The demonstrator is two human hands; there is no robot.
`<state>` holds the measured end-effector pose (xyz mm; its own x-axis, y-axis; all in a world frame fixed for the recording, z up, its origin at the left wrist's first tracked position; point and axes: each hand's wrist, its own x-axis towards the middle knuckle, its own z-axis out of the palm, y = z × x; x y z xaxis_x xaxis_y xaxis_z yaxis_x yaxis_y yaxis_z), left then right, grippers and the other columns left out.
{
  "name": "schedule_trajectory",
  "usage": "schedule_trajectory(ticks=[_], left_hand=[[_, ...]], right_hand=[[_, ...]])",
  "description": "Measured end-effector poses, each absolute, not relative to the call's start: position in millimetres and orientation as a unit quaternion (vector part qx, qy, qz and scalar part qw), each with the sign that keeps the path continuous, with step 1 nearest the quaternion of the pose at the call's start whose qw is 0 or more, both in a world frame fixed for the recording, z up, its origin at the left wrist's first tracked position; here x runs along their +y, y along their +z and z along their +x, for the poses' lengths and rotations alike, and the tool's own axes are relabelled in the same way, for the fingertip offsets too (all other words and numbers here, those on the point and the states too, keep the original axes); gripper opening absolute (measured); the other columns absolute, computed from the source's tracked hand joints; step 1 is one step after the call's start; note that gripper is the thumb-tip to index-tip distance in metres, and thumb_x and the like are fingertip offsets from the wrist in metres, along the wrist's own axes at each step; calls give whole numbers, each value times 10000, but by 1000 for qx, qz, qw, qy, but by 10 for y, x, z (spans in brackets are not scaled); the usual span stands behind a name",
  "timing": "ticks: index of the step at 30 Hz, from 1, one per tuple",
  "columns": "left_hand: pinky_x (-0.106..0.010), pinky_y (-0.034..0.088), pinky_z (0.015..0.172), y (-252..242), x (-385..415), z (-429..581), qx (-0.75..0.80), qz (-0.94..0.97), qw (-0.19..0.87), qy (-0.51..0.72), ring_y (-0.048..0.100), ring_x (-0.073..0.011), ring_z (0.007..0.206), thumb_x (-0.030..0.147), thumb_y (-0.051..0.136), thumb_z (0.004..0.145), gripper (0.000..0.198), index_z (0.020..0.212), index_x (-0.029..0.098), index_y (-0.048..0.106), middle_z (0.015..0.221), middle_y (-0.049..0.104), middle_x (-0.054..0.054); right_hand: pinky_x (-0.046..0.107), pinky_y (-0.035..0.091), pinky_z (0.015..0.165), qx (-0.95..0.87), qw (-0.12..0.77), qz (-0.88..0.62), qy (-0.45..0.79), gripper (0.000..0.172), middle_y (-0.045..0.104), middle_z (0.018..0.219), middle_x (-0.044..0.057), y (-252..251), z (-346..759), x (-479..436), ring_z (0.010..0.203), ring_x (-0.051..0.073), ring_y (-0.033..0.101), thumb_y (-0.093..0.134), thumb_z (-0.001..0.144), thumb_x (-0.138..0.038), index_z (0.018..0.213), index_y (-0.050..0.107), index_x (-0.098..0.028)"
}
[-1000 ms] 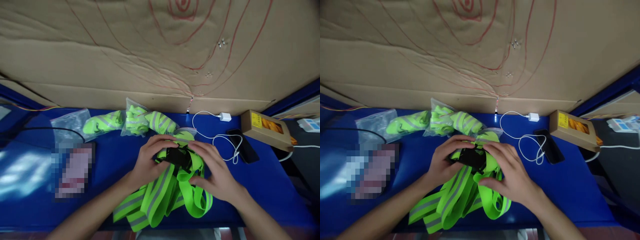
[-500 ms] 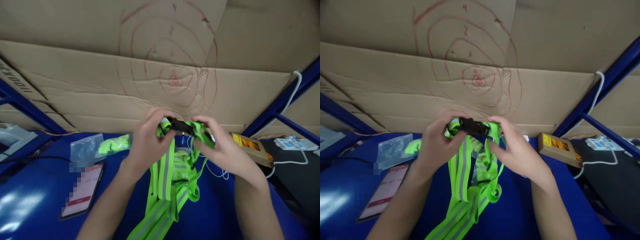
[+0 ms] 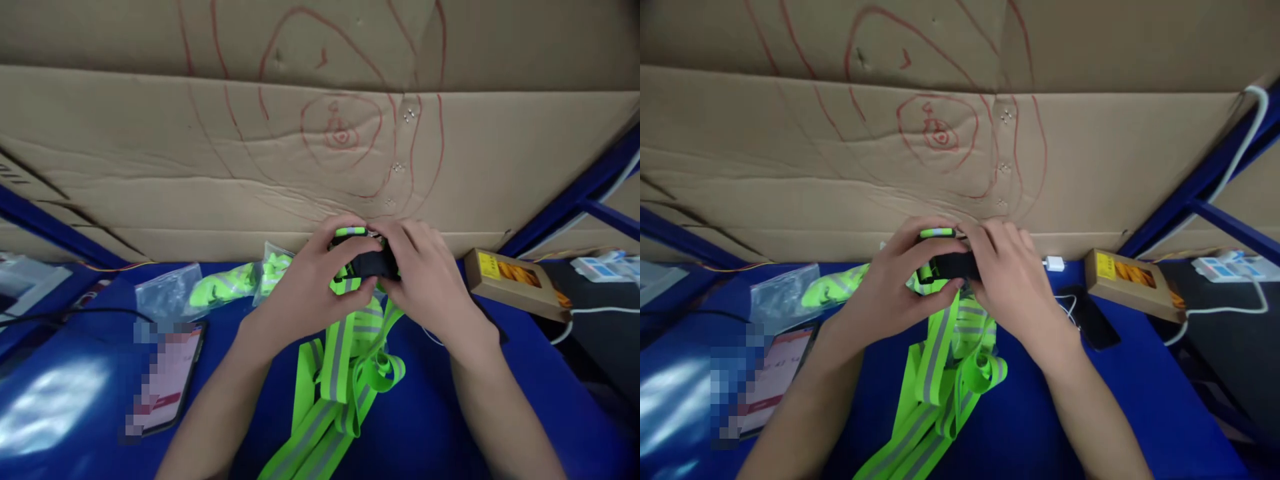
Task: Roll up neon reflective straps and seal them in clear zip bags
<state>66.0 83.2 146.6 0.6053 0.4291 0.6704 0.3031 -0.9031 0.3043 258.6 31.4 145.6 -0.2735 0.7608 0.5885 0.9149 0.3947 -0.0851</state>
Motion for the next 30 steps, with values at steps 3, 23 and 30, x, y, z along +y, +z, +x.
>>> schedule_trajectory(ticks=[3, 23, 30], left_hand=[[-408, 472, 1123, 1437, 795, 698, 228, 882, 50, 409, 581, -258, 1272, 111, 688, 794, 398, 1160, 235, 597, 1311, 572, -88], [-366, 549, 878, 1258, 1184, 686, 274, 886, -22, 373, 632, -284, 1178, 432, 670, 946, 343, 1227, 240, 629, 1315, 590, -104], [-352, 499, 963, 1149, 2122, -48, 327, 747, 61, 576, 611, -169, 1076, 570, 427, 1067, 424, 1104, 200, 632, 1065, 658, 36]], right_hand=[[470, 436, 877, -787, 267, -536, -147, 536, 625, 1249, 162, 1434, 2525, 318, 1119, 368, 569, 590, 820, -110, 1349, 523, -164], [385, 420, 828, -759, 318, -566, -42, 333, 618, 1048, 79, 1268, 3022, 627, 976, 268, 576, 679, 815, -221, 1113, 531, -196], [356, 508, 712, -529, 609, -534, 253, 603, 629, 954, 35, 1260, 3583, 654, 808, 203, 617, 736, 730, -765, 985, 539, -255]])
